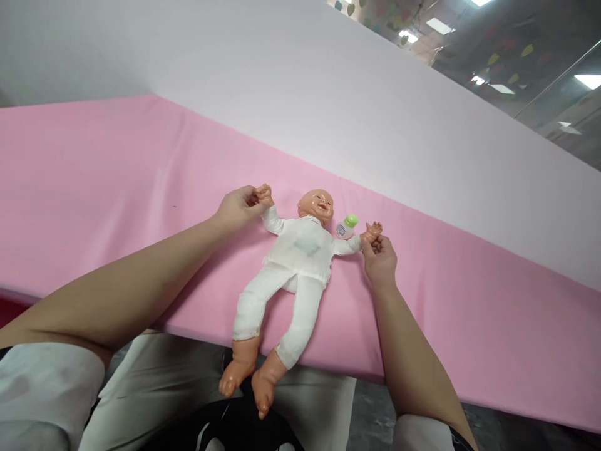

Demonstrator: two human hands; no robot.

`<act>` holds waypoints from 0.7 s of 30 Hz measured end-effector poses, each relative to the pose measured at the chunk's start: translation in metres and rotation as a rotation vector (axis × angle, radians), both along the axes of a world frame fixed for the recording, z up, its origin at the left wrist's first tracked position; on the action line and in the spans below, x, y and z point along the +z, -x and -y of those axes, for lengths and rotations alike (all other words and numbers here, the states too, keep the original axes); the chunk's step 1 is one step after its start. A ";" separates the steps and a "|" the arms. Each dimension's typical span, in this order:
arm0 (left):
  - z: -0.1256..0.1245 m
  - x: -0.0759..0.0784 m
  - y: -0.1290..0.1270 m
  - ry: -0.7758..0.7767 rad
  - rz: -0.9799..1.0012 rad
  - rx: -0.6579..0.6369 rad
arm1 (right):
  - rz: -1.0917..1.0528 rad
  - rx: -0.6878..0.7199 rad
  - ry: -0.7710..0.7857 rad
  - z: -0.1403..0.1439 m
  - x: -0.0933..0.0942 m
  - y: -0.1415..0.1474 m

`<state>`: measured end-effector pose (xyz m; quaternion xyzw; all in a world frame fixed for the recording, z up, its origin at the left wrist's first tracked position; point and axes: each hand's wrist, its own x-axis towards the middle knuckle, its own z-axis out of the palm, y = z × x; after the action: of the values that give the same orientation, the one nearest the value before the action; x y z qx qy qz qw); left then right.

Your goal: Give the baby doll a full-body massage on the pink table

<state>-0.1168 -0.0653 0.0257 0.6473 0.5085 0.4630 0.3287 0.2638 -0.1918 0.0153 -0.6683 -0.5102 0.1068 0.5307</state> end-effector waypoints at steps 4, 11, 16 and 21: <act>0.031 0.010 -0.014 -0.250 -0.143 -0.191 | 0.140 0.125 -0.155 0.012 0.006 0.030; 0.042 0.010 -0.020 -0.501 -0.423 -0.550 | 0.653 0.517 -0.125 0.021 0.009 0.061; 0.037 0.008 -0.015 -0.466 -0.395 -0.574 | 0.553 0.500 -0.090 0.020 0.006 0.055; 0.034 0.007 -0.014 -0.292 -0.230 -0.309 | 0.147 0.236 -0.034 0.015 0.005 0.042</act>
<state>-0.1026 -0.0996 0.0329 0.8065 0.3653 0.3989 0.2386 0.2218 -0.2065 0.0204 -0.6006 -0.6244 0.1104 0.4871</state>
